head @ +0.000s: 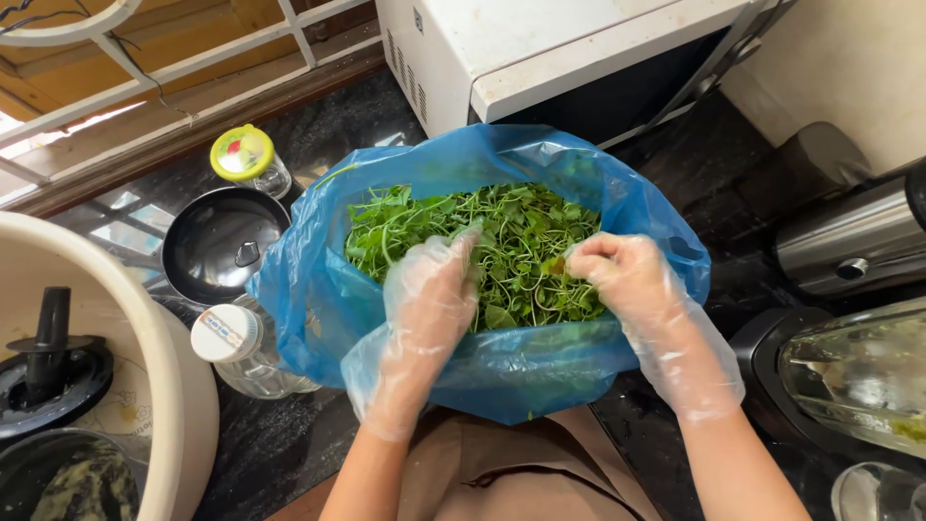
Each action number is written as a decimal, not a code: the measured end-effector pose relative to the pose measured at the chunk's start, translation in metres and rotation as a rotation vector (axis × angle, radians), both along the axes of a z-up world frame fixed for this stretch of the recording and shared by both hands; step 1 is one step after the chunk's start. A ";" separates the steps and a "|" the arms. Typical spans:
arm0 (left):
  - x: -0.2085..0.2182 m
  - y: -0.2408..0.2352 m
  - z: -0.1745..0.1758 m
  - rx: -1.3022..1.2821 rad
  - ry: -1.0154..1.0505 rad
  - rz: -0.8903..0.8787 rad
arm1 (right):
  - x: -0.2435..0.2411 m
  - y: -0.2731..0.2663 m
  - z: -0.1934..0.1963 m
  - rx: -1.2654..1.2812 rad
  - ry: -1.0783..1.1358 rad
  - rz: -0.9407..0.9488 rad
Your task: The person, wearing disposable gloves, picks leafy greens by hand from a large blue plastic bag on the kitchen counter, tearing off usable portions and placing them into a blender jar. They repeatedly grab handfuls from the bag, sort the leaves, and fill the blender jar, with a second blender jar already filled with greens beside the sink.
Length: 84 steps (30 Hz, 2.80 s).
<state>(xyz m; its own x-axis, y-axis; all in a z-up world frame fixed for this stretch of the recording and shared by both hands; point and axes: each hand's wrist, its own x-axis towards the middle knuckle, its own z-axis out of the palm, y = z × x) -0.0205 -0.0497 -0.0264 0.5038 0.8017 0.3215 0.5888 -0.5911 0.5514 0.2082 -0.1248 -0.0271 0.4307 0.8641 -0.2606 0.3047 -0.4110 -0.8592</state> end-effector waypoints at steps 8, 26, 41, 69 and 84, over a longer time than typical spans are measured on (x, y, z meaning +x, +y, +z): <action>0.008 -0.015 0.043 0.179 -0.106 0.072 | -0.023 -0.006 0.003 0.168 0.436 -0.082; 0.005 -0.011 0.028 -0.066 -0.310 -0.248 | -0.045 -0.014 0.031 0.239 -0.261 0.162; 0.036 0.023 0.010 0.065 0.008 -0.339 | 0.041 -0.371 0.046 0.583 -0.180 -1.132; -0.082 -0.051 0.007 0.298 0.338 0.005 | 0.274 -0.728 -0.200 -0.558 -0.095 -0.747; -0.097 -0.073 0.002 0.031 0.285 -0.064 | -0.131 0.036 0.037 0.552 -0.768 0.692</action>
<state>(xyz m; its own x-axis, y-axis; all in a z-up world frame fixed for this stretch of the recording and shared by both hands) -0.1177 -0.1229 -0.0245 0.6267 0.7574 0.1836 0.6783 -0.6461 0.3499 0.0768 -0.0888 0.0098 -0.2947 0.8905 0.3467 0.8337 0.4170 -0.3621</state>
